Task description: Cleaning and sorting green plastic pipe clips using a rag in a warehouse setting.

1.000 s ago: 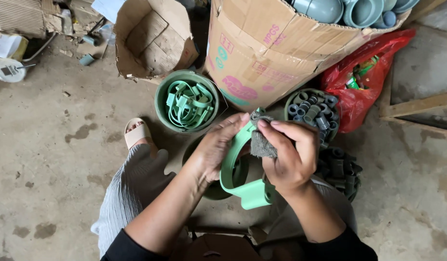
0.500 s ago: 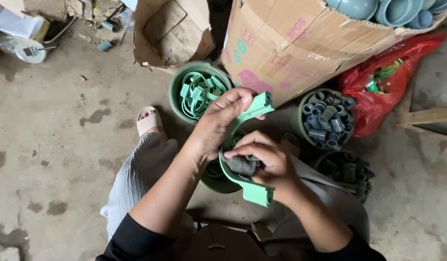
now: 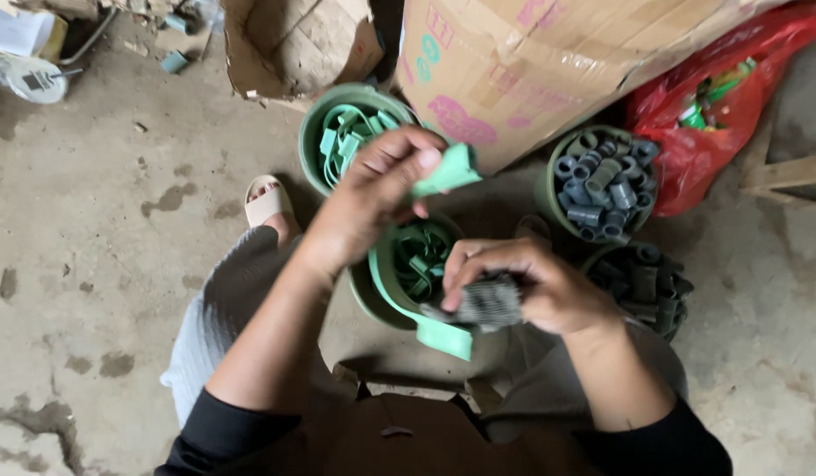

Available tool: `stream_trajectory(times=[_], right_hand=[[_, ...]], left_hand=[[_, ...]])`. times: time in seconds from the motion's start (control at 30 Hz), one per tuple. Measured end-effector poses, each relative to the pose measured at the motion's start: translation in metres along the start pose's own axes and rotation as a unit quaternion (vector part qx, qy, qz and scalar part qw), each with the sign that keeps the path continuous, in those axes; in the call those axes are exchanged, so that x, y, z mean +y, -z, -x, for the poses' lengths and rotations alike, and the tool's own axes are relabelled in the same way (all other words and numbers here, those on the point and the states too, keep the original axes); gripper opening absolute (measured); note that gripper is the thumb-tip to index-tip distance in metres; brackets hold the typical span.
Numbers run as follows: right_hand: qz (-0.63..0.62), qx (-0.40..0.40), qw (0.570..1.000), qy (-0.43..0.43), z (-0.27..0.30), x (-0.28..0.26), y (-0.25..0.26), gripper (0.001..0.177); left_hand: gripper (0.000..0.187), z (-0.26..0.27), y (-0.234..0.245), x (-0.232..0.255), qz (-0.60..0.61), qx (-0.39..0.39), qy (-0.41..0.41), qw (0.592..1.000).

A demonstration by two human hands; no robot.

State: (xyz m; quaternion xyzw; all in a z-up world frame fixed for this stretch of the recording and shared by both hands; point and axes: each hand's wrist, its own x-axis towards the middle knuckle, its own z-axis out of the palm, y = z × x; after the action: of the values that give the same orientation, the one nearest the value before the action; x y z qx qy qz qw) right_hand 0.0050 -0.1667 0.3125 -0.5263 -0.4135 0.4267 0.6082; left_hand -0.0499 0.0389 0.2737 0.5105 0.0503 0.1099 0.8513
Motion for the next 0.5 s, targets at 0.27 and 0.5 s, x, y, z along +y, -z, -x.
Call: stream_trajectory(times=[0.27, 0.5], right_hand=[[-0.142, 0.221, 0.964, -0.048, 0.029, 0.018, 0.032, 0.021], [-0.177, 0.452, 0.867, -0.117, 0.025, 0.025, 0.05, 0.015]], left_hand=[[0.021, 0.01, 0.097, -0.018, -0.588, 0.227, -0.034, 0.776], [0.019, 0.019, 0.209, -0.142, -0.504, 0.383, 0.171, 0.755]])
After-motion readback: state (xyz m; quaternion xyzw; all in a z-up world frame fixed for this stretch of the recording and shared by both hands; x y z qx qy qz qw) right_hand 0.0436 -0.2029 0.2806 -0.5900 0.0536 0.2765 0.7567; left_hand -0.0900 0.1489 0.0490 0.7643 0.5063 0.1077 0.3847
